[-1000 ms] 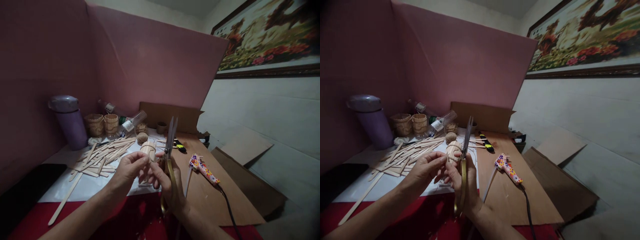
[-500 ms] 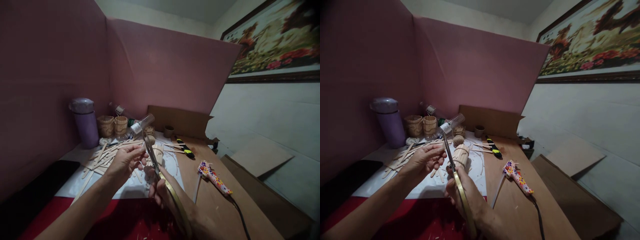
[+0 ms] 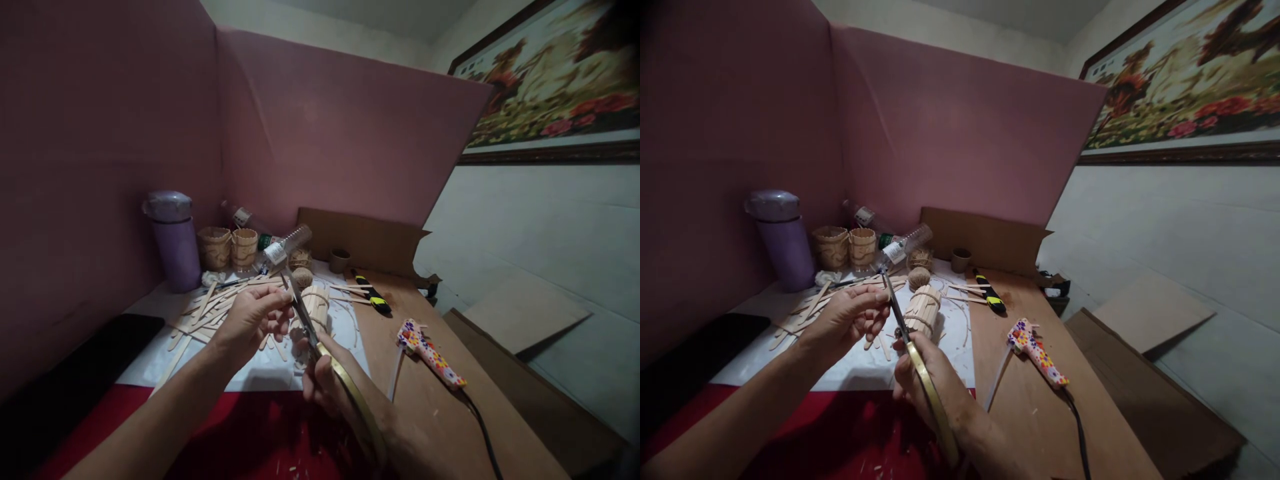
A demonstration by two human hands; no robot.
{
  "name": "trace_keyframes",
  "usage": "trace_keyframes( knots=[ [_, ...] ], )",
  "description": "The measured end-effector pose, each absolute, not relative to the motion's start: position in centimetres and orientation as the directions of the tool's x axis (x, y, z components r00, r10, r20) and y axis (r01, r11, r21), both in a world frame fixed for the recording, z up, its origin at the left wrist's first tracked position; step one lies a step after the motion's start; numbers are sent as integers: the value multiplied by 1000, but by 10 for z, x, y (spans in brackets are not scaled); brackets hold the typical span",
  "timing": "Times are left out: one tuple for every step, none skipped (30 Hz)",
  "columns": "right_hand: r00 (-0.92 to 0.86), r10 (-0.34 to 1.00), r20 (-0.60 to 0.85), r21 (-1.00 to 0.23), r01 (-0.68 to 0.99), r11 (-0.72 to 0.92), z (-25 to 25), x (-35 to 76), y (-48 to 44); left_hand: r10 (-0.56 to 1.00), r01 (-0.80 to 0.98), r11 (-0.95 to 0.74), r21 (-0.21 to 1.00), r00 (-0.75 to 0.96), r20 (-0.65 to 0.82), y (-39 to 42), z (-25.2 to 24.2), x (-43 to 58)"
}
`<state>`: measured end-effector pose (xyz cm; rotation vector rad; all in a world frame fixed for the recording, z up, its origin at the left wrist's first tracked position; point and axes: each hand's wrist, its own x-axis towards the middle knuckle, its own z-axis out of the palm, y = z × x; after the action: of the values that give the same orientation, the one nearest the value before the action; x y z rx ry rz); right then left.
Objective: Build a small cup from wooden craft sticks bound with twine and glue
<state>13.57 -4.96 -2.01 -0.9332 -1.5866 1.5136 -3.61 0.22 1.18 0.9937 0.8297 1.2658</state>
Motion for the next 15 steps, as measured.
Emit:
trace_keyframes(
  knots=[
    [-459, 888, 35, -999, 4, 41, -19, 135, -50, 990, -361, 21, 932, 140, 31, 2, 12, -36],
    [-458, 888, 45, -999, -6, 47, -18, 135, -51, 989, -354, 21, 935, 146, 33, 2, 11, -36],
    [-456, 888, 53, -999, -14, 53, -17, 134, -51, 988, -348, 19, 937, 150, 36, 1, 11, -36],
    [-456, 888, 55, -998, -20, 52, -16, 133, -52, 988, -344, 18, 939, 152, 37, 1, 11, -36],
    [-451, 891, 52, -999, -28, 44, -16, 133, -53, 988, -342, 16, 939, 151, 38, 0, 11, -35],
    [-443, 895, 45, -999, -36, 33, -15, 132, -53, 988, -341, 16, 940, 148, 37, -1, 12, -35],
    [-435, 900, 34, -999, -40, 18, -14, 132, -54, 989, -340, 18, 940, 146, 34, -1, 12, -34],
    [-426, 905, 22, -999, -42, 4, -14, 132, -54, 989, -338, 21, 941, 144, 30, -2, 12, -34],
    [-421, 907, 12, -999, -40, -5, -13, 132, -55, 989, -335, 25, 942, 143, 24, -2, 12, -34],
    [-416, 909, 8, -999, -35, -7, -14, 132, -55, 990, -333, 29, 942, 142, 20, -2, 13, -33],
    [-415, 910, 6, -1000, -29, -6, -14, 132, -54, 990, -333, 32, 943, 141, 16, -2, 13, -33],
    [-418, 908, 6, -1000, -20, -2, -16, 132, -53, 990, -332, 34, 943, 139, 13, -2, 14, -33],
    [-423, 906, 11, -1000, -16, 5, -18, 132, -52, 991, -333, 35, 942, 137, 11, -2, 14, -33],
    [-430, 902, 20, -1000, -14, 15, -20, 132, -50, 991, -334, 36, 942, 136, 11, -2, 14, -33],
    [-438, 898, 31, -1000, -15, 27, -23, 133, -49, 990, -335, 37, 941, 138, 10, -1, 14, -33]
  ],
)
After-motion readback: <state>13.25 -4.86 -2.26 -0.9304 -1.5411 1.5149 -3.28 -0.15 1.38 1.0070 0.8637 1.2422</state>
